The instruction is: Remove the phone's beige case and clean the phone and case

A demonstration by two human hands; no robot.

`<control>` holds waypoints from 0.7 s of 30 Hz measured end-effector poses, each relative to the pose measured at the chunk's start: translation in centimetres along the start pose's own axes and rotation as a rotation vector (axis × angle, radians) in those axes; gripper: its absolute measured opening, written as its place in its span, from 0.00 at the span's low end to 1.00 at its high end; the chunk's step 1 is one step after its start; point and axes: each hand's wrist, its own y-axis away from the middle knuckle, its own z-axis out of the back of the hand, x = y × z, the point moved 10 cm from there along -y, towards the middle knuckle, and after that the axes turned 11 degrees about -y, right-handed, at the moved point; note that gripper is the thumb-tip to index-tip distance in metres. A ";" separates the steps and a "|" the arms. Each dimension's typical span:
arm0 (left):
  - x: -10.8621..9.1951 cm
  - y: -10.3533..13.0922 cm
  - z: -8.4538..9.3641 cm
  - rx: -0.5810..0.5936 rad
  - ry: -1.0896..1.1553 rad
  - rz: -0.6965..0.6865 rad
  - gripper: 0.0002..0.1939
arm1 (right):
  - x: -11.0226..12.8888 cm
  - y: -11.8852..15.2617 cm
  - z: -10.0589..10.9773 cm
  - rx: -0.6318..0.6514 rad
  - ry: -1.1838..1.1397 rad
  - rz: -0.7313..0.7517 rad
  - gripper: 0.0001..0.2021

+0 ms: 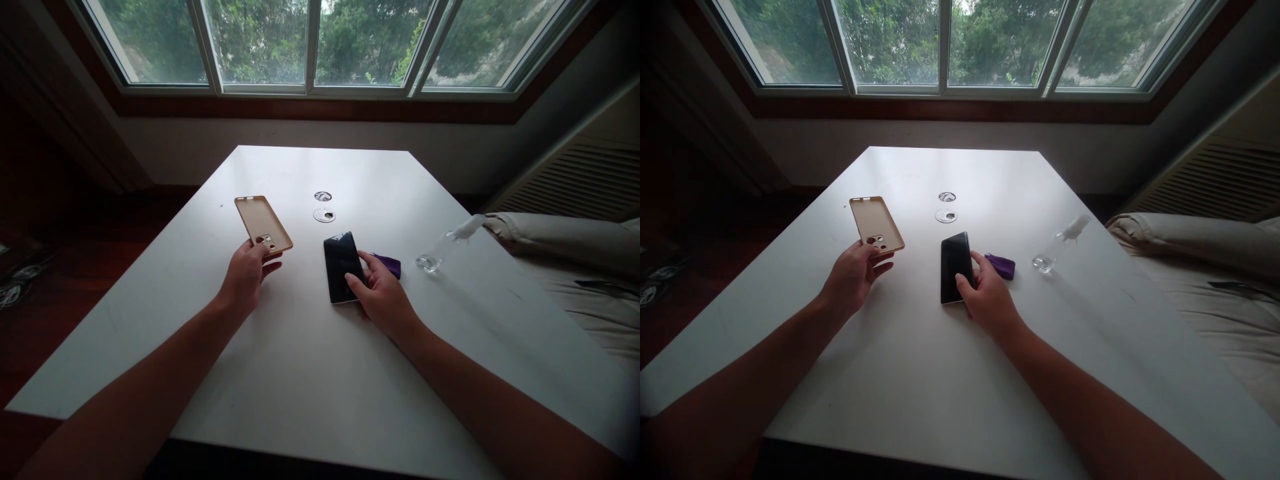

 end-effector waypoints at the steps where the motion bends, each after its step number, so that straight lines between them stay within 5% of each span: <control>1: 0.0 0.0 0.0 0.001 -0.001 0.000 0.13 | 0.2 0.0 0.3 -0.027 0.054 0.029 0.35; 11: 0.3 -0.1 -0.1 0.010 -0.017 0.012 0.12 | 2.2 0.2 1.1 -0.107 0.574 0.181 0.27; 21: 0.4 0.1 -0.3 0.012 -0.040 0.019 0.14 | 3.6 1.2 0.7 -0.132 0.813 0.231 0.20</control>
